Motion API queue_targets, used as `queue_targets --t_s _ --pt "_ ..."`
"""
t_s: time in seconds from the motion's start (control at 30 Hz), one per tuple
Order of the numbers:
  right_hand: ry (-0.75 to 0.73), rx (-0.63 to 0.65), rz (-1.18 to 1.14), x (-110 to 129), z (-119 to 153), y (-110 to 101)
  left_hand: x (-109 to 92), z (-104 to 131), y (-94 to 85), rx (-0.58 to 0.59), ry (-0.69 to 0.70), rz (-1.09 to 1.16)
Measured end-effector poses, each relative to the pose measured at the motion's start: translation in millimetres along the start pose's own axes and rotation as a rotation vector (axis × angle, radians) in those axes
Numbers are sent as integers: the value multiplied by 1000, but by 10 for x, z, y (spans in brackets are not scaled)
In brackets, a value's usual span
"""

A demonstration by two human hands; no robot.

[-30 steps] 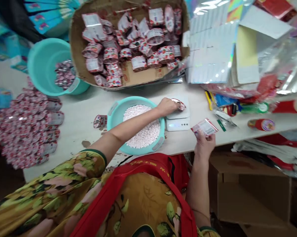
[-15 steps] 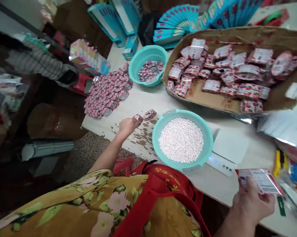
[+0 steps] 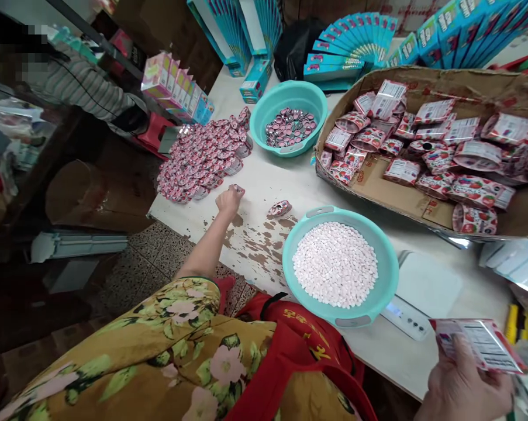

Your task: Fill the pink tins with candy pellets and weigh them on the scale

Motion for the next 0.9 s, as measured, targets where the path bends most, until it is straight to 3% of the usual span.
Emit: queue_targets --t_s 0.07,0.2,0.3,0.47,0.63,0.8,0.9 --pt "-59 83 -7 -29 5 62 -279 195 18 -3 133 85" --pt "-1 100 -31 -79 9 154 -867 605 165 176 395 171" --pt "24 110 -22 -46 40 185 -999 625 200 182 431 114" --pt "88 143 -12 -125 108 142 -887 431 228 214 444 33" --pt "113 158 -10 -273 108 112 -813 415 207 259 430 3" --pt "194 227 18 -247 137 144 -333 121 82 190 177 -116" --pt "223 236 28 -249 147 154 -123 -60 47 167 107 -105"
Point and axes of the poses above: each hand's wrist, its own z-axis away from the middle knuckle, its own y-axis out of the palm, x = y × z, the point moved 5 cm from there along -z, towards the middle knuckle, and after that the axes turned 13 degrees about -x, right-handed, at the moved point
